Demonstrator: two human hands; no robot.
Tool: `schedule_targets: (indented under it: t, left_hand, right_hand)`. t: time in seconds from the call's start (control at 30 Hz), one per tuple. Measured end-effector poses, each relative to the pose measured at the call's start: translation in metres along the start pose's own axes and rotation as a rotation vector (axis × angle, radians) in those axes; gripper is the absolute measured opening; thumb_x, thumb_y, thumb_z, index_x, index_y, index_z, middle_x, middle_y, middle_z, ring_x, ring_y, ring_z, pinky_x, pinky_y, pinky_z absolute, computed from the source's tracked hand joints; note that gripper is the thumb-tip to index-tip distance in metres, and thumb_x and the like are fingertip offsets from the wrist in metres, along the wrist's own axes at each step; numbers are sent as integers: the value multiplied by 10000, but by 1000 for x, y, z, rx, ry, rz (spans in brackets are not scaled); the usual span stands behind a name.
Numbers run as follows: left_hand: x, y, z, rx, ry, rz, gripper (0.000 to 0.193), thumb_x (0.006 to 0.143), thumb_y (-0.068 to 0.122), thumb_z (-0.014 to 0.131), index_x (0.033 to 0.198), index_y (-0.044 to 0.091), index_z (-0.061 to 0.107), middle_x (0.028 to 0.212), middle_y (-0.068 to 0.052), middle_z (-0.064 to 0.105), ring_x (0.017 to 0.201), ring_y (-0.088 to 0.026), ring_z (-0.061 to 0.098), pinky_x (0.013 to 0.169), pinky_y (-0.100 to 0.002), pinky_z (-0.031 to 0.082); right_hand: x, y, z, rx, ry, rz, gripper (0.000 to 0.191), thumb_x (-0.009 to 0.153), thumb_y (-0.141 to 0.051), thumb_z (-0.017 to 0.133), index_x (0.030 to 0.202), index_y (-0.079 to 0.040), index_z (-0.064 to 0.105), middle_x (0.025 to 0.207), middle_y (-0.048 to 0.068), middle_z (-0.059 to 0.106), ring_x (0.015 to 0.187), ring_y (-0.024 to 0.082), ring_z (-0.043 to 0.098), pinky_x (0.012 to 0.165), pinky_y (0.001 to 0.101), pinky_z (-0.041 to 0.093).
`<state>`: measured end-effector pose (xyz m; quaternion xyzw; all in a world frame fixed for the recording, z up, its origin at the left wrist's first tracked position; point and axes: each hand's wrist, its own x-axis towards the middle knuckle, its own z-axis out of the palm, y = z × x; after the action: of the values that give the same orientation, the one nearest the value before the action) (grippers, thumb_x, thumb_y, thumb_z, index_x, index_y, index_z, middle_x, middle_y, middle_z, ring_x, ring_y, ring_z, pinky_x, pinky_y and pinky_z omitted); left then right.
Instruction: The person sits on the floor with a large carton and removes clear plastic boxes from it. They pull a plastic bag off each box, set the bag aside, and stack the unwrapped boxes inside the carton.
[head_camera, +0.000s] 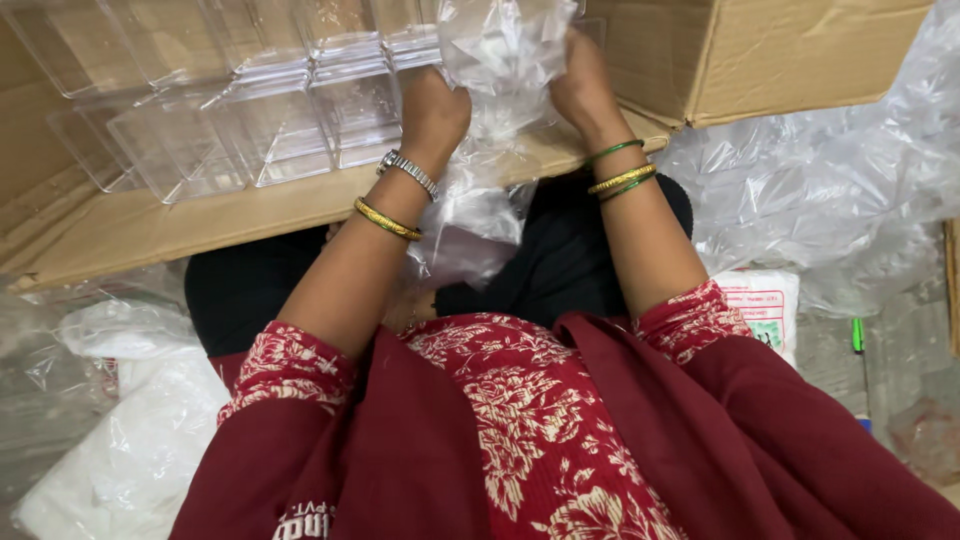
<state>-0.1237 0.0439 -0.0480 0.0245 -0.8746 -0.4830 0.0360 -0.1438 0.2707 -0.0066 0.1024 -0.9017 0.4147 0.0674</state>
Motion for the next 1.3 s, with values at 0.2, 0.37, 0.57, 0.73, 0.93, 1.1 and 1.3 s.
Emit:
schedule_targets:
  t: [0.2,0.37,0.57,0.73,0.93,1.1,1.3]
  left_hand:
    - [-2,19,-3,-404,-77,-54,360,847,117,609,1158,-64,631,692,-166,732,615,-218,724,575,-343,577]
    - [-45,64,-21,-962,-215,-16,356,1031,161,595,1305,-64,620,803,-55,614,652,-82,549,552,-279,474]
    - [-118,141,-64,-703,-399,-28,353,942,253,693,1110,-32,568,833,-60,753,596,-110,699,511,-289,594]
    - [-140,157,-81,-440,-241,374,293,977,232,657,1167,27,745,796,-126,749,680,-171,720,611,-329,550]
    - [-131,130,-44,-31,-303,210,278,934,282,760,1115,71,778,740,-224,705,641,-253,680,608,-359,506]
    - [-115,109,-48,-415,-224,-30,345,886,228,820,1165,39,746,789,-47,765,668,-95,669,622,-284,551]
    - [-108,97,-79,-862,-293,118,607,897,-80,657,1482,-14,508,1172,-97,690,1049,-136,688,936,-277,607]
  right_hand:
    - [-29,-48,-35,506,117,212,391,934,140,478,1234,5,689,1145,96,735,982,202,679,851,333,559]
    - [-71,-71,-67,609,338,-162,429,947,165,476,1328,64,645,1297,142,710,1231,237,664,1122,339,509]
    - [-116,-93,-78,1180,65,73,339,936,101,537,1259,68,636,1211,136,687,1140,241,641,1033,355,505]
    - [-184,-114,-76,1368,-152,129,277,927,48,589,1201,71,628,1140,130,667,1065,244,622,960,369,502]
    - [-247,-96,-88,1198,-402,174,236,916,-15,650,1131,75,618,1054,124,644,975,248,600,872,386,498]
    - [-202,24,-152,998,623,292,240,907,-68,701,1073,79,610,983,119,625,900,251,581,798,400,494]
    - [-192,138,-211,185,1401,311,392,903,-164,712,1165,79,552,1096,157,605,988,291,582,847,432,480]
